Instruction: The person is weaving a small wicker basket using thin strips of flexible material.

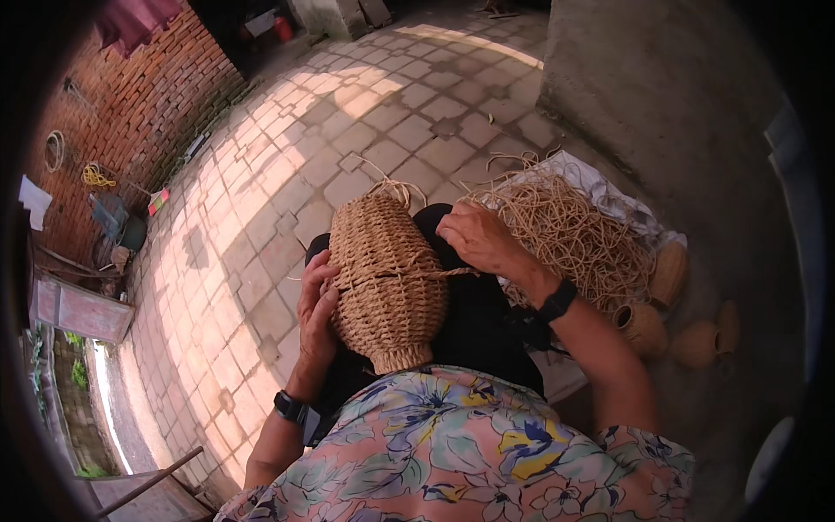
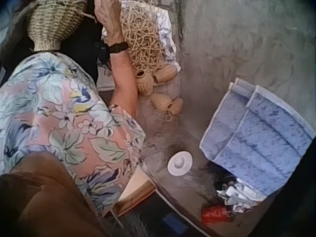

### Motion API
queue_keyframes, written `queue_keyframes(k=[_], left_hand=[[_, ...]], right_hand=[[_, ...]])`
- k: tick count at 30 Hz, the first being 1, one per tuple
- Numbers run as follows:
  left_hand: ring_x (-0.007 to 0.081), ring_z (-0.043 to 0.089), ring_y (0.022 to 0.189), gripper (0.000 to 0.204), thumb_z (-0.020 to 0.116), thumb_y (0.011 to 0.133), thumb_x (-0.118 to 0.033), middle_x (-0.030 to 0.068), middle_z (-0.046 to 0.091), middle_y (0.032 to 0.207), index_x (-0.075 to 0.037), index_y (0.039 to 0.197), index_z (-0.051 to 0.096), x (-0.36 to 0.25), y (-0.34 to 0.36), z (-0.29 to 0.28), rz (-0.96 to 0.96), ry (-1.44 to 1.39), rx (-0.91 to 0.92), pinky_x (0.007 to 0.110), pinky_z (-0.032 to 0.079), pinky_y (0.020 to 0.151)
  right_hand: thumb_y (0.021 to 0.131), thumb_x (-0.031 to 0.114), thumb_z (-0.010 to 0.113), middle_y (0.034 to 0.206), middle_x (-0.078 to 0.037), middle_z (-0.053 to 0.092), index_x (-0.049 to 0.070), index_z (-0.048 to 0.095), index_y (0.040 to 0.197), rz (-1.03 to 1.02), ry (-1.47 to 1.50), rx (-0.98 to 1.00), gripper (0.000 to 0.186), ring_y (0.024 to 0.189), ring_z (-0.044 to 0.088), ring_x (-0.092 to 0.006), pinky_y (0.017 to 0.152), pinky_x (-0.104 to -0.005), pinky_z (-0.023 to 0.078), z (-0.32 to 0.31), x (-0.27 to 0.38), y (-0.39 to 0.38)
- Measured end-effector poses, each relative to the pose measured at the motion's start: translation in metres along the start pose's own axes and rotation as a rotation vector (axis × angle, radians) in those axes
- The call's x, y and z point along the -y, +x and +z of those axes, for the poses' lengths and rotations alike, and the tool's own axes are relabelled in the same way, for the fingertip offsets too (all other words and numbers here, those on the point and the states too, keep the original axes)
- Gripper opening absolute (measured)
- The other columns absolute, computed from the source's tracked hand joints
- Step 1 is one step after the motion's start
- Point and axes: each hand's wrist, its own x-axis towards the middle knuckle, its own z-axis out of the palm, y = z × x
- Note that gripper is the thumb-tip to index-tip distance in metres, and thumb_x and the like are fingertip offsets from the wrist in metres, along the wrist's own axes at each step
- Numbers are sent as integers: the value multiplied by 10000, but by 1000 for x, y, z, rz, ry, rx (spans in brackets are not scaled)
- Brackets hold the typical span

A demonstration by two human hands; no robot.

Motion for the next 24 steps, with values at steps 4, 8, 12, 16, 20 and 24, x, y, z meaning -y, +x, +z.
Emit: queue_keyframes(k=[4,8,12,16,20,24], left_hand=[[250,351,1300,367,582,827,-216,130,368,1377,-68,1161,553,-5,2,-4,-36,25,16,385,268,1078],[253,383,1280,460,587,829,-233,135,382,1378,-52,1240,485,-20,7,-2,-106,-135,45,391,287,1078],[223,415,1245,519,589,855,-249,131,443,1321,-66,1310,421,-22,13,2,-190,-351,28,367,323,1047],[202,456,1157,494,553,920,-329,121,495,1223,-69,1315,412,-8,27,0,-232,-197,4,340,355,1004],[207,459,1140,490,542,934,-370,128,470,1207,-76,1307,422,13,42,3,-150,-68,-32,336,371,986],[238,470,1098,543,631,875,-378,136,428,1176,-64,1274,437,40,31,11,-131,72,-156,365,386,970]], right_hand=[[786,37,551,907,-136,578,-6,605,954,-111,-161,26,182,905,555,-330,807,-395,448,16,18,10],[786,-3,535,983,-105,564,-5,561,990,50,176,100,205,948,549,-282,839,-374,438,11,16,13],[855,95,556,972,-68,545,17,508,1069,303,845,52,232,912,517,-137,824,-295,444,3,28,14],[872,183,579,1005,-79,523,24,538,1016,386,754,115,218,900,523,-150,803,-297,445,-20,58,25],[876,242,591,982,-83,507,31,560,960,266,466,92,230,868,528,-187,781,-315,445,-18,57,41],[880,257,590,931,-87,511,32,565,951,222,451,137,237,832,527,-197,765,-331,442,1,45,40]])
